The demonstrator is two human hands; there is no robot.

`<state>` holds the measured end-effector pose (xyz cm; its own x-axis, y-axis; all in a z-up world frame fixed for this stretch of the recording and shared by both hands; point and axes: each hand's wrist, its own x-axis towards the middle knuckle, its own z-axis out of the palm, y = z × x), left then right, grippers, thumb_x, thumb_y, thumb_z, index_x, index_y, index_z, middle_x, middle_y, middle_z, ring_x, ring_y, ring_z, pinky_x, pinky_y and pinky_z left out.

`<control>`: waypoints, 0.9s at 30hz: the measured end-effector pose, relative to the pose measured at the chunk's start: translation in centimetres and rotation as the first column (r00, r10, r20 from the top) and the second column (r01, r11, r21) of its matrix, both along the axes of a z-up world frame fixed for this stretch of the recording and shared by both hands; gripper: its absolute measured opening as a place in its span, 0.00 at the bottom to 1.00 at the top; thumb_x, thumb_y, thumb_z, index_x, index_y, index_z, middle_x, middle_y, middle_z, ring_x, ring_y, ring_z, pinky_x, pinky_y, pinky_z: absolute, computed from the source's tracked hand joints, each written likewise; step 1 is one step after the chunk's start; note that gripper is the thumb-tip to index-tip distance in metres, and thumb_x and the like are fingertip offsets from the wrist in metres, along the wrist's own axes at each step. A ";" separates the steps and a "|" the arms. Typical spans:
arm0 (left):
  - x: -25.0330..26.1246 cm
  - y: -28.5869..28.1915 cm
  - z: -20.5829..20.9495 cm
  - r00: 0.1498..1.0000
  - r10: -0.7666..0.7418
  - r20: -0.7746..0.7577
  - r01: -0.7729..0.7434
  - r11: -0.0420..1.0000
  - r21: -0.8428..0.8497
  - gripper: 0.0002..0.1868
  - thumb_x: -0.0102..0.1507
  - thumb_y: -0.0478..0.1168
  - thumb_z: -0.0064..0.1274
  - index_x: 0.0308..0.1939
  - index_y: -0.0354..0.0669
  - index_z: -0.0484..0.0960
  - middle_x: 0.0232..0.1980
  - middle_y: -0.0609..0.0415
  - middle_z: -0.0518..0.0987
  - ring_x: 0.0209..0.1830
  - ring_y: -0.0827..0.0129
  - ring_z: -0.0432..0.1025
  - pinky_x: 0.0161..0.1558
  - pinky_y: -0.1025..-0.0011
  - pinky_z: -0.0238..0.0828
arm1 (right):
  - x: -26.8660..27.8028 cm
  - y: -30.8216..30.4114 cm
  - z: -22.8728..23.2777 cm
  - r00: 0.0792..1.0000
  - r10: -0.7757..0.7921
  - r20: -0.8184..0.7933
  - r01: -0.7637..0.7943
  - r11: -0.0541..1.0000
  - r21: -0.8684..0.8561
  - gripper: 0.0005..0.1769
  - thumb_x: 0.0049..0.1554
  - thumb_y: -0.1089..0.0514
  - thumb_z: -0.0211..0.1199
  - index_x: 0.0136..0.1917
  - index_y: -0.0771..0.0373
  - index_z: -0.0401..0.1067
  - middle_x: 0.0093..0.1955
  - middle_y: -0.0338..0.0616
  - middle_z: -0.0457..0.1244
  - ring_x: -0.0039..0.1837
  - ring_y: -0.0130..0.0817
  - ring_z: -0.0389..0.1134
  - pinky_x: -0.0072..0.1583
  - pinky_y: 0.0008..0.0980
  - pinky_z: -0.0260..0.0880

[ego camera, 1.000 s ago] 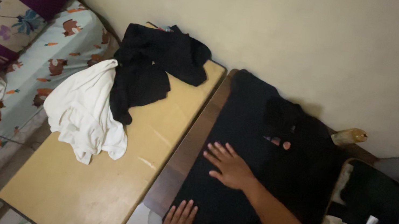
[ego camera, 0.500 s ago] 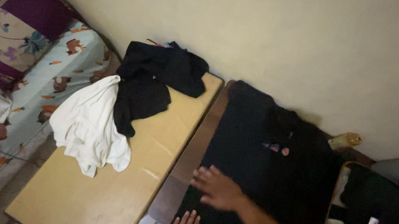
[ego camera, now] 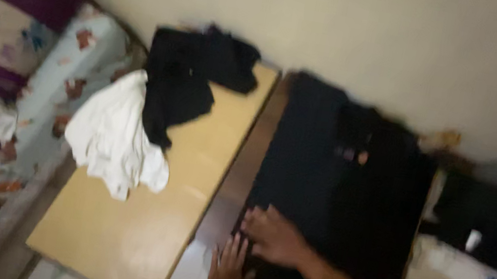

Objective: The person folds a white shirt and a black shirt by hand on a wooden table, smoothing each one out before folding and placing them into a suitcase.

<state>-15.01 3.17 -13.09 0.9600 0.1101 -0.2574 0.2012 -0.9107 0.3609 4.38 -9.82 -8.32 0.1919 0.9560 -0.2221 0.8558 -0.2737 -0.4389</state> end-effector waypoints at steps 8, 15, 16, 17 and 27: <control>0.6 0.3 1.7 0.973 0.112 -0.204 -0.103 0.993 0.052 0.49 0.61 0.63 0.51 0.81 0.57 0.50 0.86 0.53 0.46 0.83 0.62 0.40 0.77 0.44 0.29 | 6.1 -5.7 -0.5 0.655 -0.736 0.169 0.748 0.663 -0.012 0.42 0.65 0.41 0.53 0.82 0.60 0.43 0.85 0.58 0.35 0.84 0.55 0.33 0.79 0.54 0.30; 2.7 3.2 4.1 0.853 0.091 -0.514 0.119 0.925 0.362 0.49 0.64 0.71 0.41 0.81 0.57 0.42 0.85 0.53 0.40 0.84 0.65 0.36 0.78 0.44 0.27 | 12.2 -13.9 -0.8 0.253 -0.958 0.136 0.942 0.276 0.191 0.44 0.65 0.45 0.52 0.84 0.65 0.39 0.87 0.55 0.33 0.86 0.52 0.33 0.81 0.52 0.34; 3.2 3.4 4.5 0.857 0.104 -0.505 0.103 0.925 0.365 0.49 0.63 0.69 0.43 0.80 0.56 0.44 0.84 0.52 0.42 0.84 0.64 0.37 0.78 0.44 0.28 | 13.2 -14.9 -0.6 0.211 -0.975 0.069 0.943 0.221 0.248 0.43 0.66 0.45 0.52 0.84 0.64 0.39 0.88 0.55 0.33 0.87 0.52 0.33 0.82 0.51 0.35; 3.4 3.2 4.8 0.852 0.132 -0.507 0.083 0.921 0.380 0.49 0.61 0.68 0.45 0.80 0.55 0.45 0.84 0.51 0.43 0.83 0.62 0.39 0.78 0.44 0.29 | 14.2 -15.6 -0.4 0.201 -0.977 0.070 0.947 0.212 0.241 0.43 0.66 0.45 0.52 0.84 0.64 0.39 0.88 0.55 0.33 0.87 0.52 0.33 0.82 0.51 0.35; 9.8 -7.5 8.9 0.962 0.152 -0.228 -0.171 0.983 -0.067 0.54 0.48 0.54 0.68 0.75 0.41 0.62 0.76 0.39 0.58 0.78 0.48 0.50 0.74 0.45 0.42 | 18.5 -17.3 0.4 -0.156 -0.984 -0.083 0.988 -0.156 -0.003 0.46 0.62 0.56 0.60 0.85 0.61 0.39 0.83 0.60 0.39 0.82 0.57 0.42 0.78 0.50 0.46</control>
